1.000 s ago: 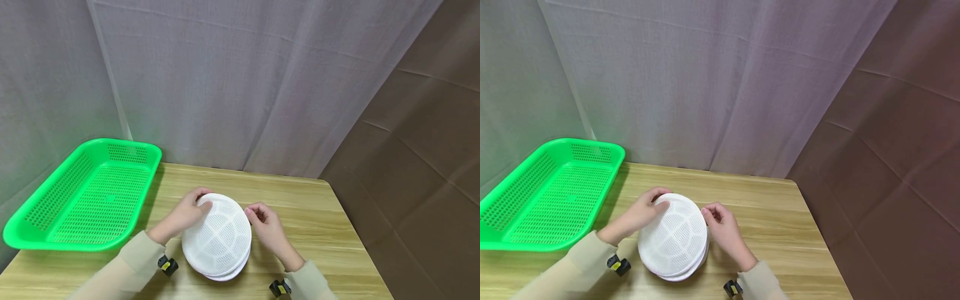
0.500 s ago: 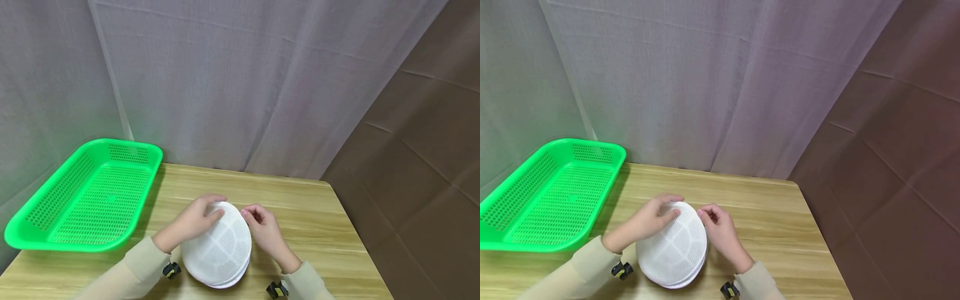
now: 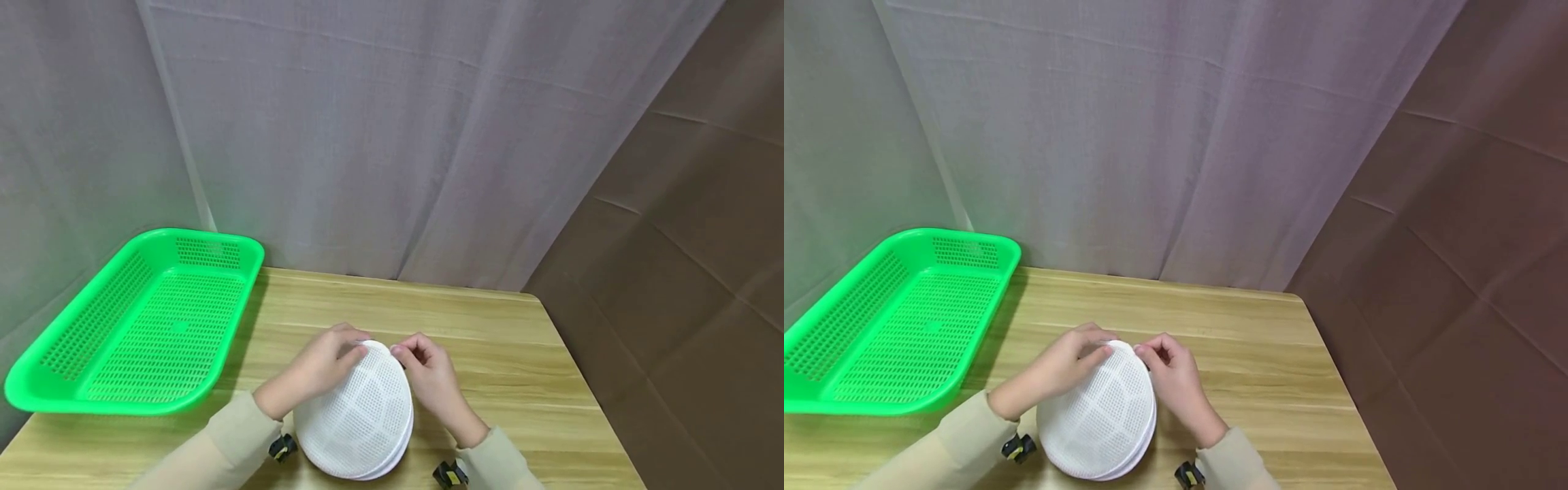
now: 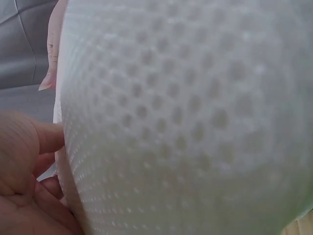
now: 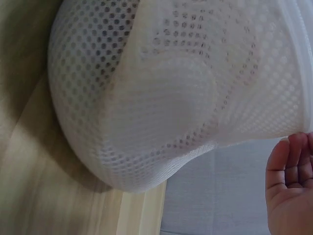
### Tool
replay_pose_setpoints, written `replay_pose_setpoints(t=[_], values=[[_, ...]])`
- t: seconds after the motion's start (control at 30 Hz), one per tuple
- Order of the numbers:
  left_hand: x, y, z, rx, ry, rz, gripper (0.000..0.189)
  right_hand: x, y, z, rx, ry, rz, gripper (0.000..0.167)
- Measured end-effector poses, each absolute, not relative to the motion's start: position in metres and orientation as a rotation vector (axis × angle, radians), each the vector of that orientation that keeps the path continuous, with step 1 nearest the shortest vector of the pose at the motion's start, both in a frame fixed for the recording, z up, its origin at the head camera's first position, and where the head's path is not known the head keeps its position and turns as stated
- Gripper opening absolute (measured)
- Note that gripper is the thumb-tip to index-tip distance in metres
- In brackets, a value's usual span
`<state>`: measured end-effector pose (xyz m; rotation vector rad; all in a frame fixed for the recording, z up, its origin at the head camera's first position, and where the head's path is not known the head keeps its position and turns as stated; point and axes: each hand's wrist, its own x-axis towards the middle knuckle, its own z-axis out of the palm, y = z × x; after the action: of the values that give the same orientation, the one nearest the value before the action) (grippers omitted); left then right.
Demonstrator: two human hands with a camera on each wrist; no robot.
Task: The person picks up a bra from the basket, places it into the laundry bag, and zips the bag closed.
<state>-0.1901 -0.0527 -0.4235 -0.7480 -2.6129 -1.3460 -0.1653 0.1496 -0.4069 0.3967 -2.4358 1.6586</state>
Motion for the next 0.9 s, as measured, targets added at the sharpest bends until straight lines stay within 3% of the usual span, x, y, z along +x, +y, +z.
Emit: replay_pose_setpoints(t=[0.57,0.9], values=[[-0.191,-0.06,-0.431,-0.533,-2.608,-1.344,0.012,-0.164,0.148,-0.411,0.389,-2.521,1.652,0.011],[-0.195,-0.063,-0.432,-0.452,-2.595,-1.402,0.012,-0.179,0.162,-0.441,0.344,-2.511,1.662,0.011]])
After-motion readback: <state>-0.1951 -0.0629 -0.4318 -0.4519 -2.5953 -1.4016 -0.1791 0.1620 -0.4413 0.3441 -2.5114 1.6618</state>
